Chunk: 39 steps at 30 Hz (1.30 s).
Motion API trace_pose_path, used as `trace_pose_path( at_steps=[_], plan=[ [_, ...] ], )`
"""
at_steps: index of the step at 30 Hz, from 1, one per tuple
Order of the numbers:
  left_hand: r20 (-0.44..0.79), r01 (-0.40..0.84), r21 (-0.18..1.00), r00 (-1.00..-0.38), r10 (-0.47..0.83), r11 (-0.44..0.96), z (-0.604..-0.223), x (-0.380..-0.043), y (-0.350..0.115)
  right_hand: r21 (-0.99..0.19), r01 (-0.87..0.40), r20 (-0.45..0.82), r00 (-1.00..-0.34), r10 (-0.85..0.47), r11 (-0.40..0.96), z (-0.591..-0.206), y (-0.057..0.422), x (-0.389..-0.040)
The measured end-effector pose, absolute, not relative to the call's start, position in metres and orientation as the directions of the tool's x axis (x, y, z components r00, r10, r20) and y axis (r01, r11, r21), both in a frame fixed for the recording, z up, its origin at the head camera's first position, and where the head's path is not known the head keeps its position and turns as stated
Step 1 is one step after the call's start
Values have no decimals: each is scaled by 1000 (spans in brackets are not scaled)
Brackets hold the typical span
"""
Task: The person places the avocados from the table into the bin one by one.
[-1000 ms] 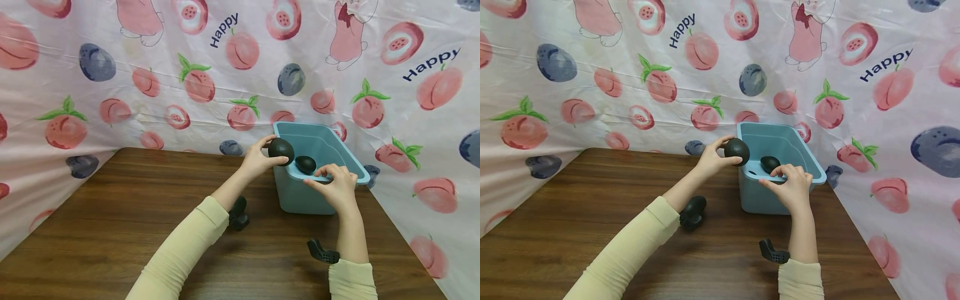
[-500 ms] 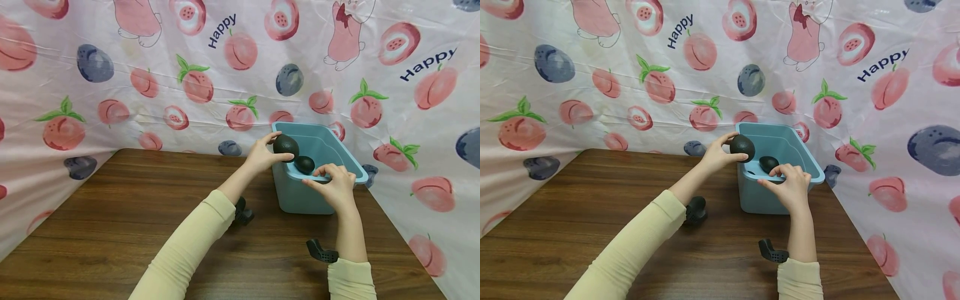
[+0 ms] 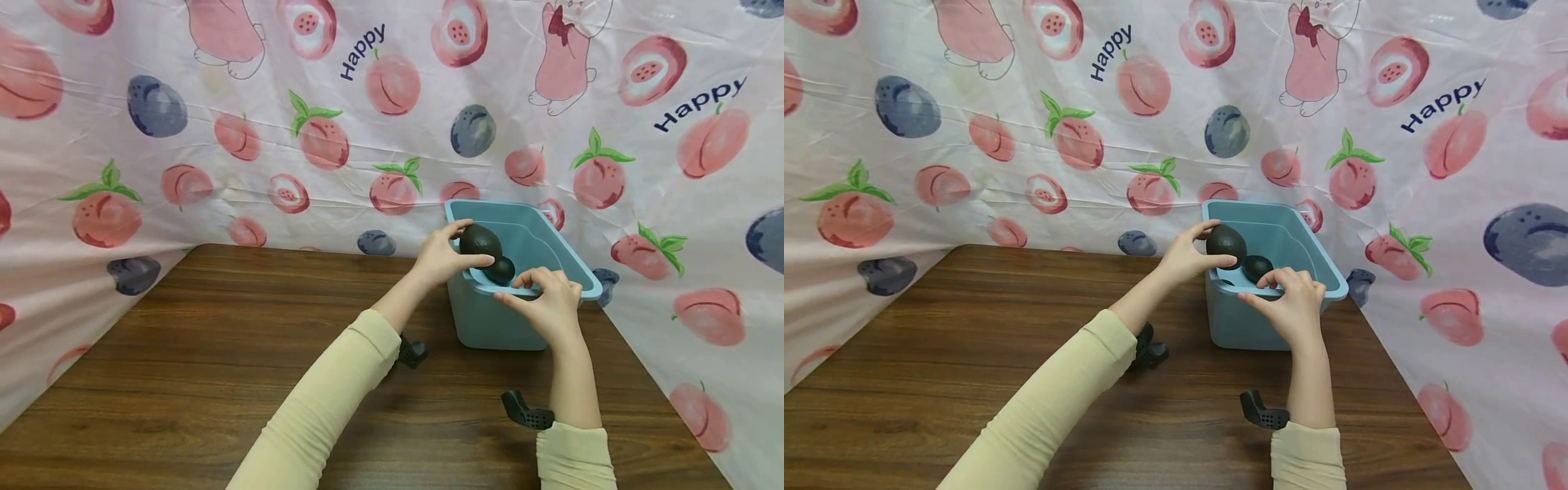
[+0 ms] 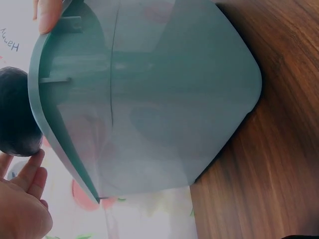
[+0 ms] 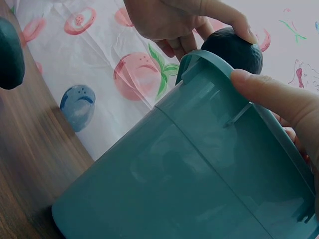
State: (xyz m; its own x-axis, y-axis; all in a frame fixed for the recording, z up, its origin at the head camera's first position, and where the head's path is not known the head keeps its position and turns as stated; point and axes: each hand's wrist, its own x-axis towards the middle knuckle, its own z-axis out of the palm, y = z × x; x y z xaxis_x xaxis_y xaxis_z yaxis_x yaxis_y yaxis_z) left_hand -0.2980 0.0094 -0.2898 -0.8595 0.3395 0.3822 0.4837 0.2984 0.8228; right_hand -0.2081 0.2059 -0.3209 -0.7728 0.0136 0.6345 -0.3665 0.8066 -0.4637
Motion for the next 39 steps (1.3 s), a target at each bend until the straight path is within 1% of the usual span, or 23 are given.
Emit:
trace_pose_path(
  at_steps=[11, 25, 39],
  plan=[
    [382, 495, 799, -856, 348, 341, -294, -297, 22, -465, -355, 627, -779, 18, 811, -321, 206, -207],
    [338, 451, 811, -881, 331, 374, -301, -298, 27, -461, -361, 633, -774, 15, 810, -321, 206, -208],
    [370, 501, 732, -862, 348, 462, -306, -301, 28, -462, -359, 631, -775, 17, 811, -321, 205, -207]
  ],
)
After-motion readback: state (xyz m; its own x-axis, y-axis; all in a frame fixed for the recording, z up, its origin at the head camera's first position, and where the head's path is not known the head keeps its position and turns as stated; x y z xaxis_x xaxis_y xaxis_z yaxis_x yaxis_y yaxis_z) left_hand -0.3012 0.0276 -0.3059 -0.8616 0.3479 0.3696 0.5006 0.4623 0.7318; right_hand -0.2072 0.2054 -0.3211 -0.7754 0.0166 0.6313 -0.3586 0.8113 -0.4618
